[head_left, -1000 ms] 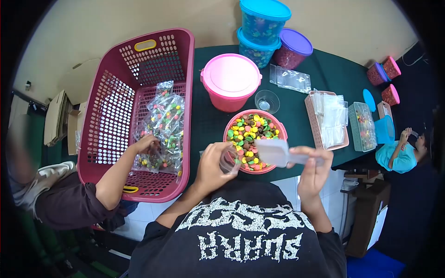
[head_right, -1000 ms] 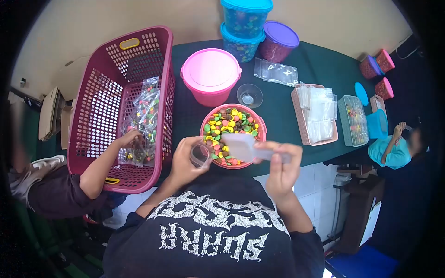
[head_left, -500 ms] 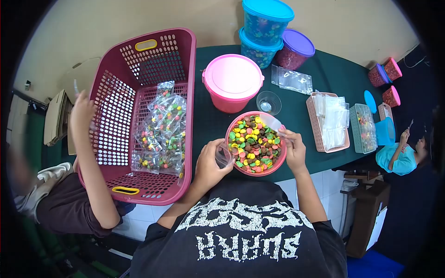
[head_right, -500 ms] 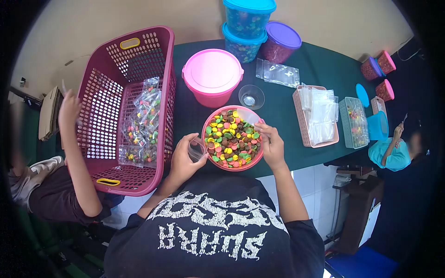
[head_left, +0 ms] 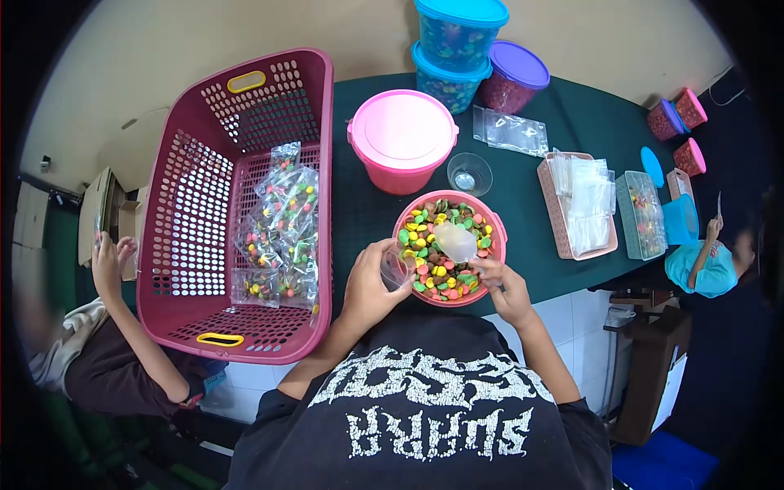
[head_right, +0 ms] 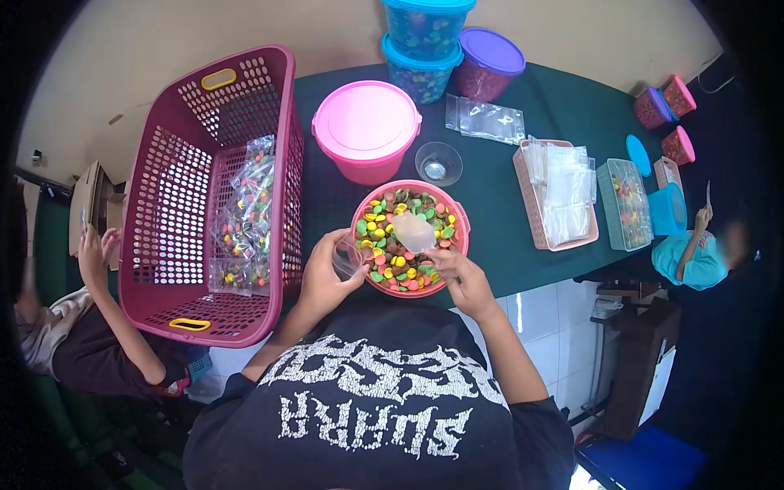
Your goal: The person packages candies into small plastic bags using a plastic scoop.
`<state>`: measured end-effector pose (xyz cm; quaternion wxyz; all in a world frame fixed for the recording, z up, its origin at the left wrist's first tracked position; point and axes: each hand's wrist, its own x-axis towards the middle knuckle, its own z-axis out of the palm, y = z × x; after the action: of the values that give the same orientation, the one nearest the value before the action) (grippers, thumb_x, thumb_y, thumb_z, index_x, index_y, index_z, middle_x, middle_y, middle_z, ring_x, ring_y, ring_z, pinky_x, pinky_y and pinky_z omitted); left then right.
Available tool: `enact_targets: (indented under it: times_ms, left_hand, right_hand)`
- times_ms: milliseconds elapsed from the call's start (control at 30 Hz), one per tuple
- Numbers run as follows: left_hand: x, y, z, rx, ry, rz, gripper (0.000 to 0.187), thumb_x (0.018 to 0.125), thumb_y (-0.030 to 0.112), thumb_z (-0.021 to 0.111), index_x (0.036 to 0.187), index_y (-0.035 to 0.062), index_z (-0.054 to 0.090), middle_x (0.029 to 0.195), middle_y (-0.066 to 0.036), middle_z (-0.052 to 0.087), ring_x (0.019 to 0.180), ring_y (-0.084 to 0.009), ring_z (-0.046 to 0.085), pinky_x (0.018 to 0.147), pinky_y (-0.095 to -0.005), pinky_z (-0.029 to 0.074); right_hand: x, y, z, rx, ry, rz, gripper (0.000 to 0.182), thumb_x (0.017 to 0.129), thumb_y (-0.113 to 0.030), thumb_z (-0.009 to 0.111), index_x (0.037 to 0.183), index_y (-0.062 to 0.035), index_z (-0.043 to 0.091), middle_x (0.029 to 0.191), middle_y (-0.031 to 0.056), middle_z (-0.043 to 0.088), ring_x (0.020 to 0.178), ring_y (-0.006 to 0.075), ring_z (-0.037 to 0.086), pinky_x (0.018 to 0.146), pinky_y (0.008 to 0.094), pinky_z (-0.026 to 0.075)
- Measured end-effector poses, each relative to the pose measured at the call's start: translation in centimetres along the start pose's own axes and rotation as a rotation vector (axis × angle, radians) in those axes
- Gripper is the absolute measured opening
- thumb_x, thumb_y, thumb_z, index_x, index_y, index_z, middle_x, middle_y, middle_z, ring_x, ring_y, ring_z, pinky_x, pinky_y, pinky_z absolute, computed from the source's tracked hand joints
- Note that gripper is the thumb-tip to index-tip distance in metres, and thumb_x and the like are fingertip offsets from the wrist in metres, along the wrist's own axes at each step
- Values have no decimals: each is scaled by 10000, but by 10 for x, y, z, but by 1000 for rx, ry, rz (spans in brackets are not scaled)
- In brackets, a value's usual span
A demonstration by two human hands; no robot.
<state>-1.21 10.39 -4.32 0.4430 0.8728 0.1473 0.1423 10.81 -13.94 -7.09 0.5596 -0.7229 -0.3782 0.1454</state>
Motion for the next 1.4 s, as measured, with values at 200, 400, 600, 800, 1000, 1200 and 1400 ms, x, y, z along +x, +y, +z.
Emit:
enact_targets:
  times_ms: [200, 400, 600, 800, 1000, 1200, 1400]
  left_hand:
    - [0, -2, 2, 16, -33, 11, 588, 691, 183, 752, 1195, 9, 504, 1096, -154, 584, 1044, -302, 559, 921, -387, 441]
    - [-2, -1, 1, 11, -42, 11, 584, 691, 185, 751, 1192, 7, 509, 1101, -158, 585, 1041, -307, 562, 913, -387, 447]
    - [-3, -3, 1, 18, -51, 25, 592, 685, 181, 754, 1194, 7, 507, 1099, -158, 585, 1038, -309, 564, 912, -388, 449]
    - [-1, -3, 0, 26, -55, 30, 602, 679, 174, 755, 1200, 11, 501, 1096, -154, 585, 1037, -309, 564, 911, -389, 448]
    - [1, -1, -1, 15, -55, 24, 606, 679, 176, 758, 1202, 12, 499, 1090, -153, 586, 1035, -307, 564, 911, -391, 446]
    - [0, -3, 0, 22, -57, 28, 608, 682, 177, 757, 1204, 10, 495, 1092, -154, 586, 1039, -306, 562, 911, -389, 446]
    - [0, -4, 1, 25, -58, 48, 609, 684, 179, 757, 1206, 8, 495, 1094, -152, 584, 1040, -303, 560, 914, -388, 445]
  right_hand:
    - [-21, -2, -6, -80, -32, -54, 139, 887, 57, 498, 994, -32, 502, 1182, 158, 626, 993, 264, 651, 844, 339, 515]
    - [-21, -4, -7, 67, 379, -4, 48, 986, -30, 406, 1021, -11, 432, 1132, 222, 618, 930, 249, 671, 833, 330, 512]
    - [-12, 4, 0, 247, 504, 132, 94, 1006, -95, 384, 1020, -4, 407, 1107, 231, 610, 838, 223, 668, 748, 306, 539]
    - [-15, 6, 8, 312, 480, 120, 118, 1007, -130, 404, 1028, -14, 404, 1133, 243, 590, 851, 221, 659, 728, 300, 543]
    - [-23, 13, 8, 405, 496, 123, 113, 1005, -130, 411, 1038, -24, 394, 1156, 259, 571, 860, 230, 660, 728, 299, 543]
    - [-19, 14, 13, 395, 494, 107, 97, 1003, -115, 404, 1034, -24, 393, 1189, 274, 552, 899, 236, 657, 726, 299, 543]
    - [-21, 20, 7, 357, 400, 96, 85, 995, -99, 414, 1033, -27, 391, 1215, 283, 541, 937, 251, 650, 704, 299, 542]
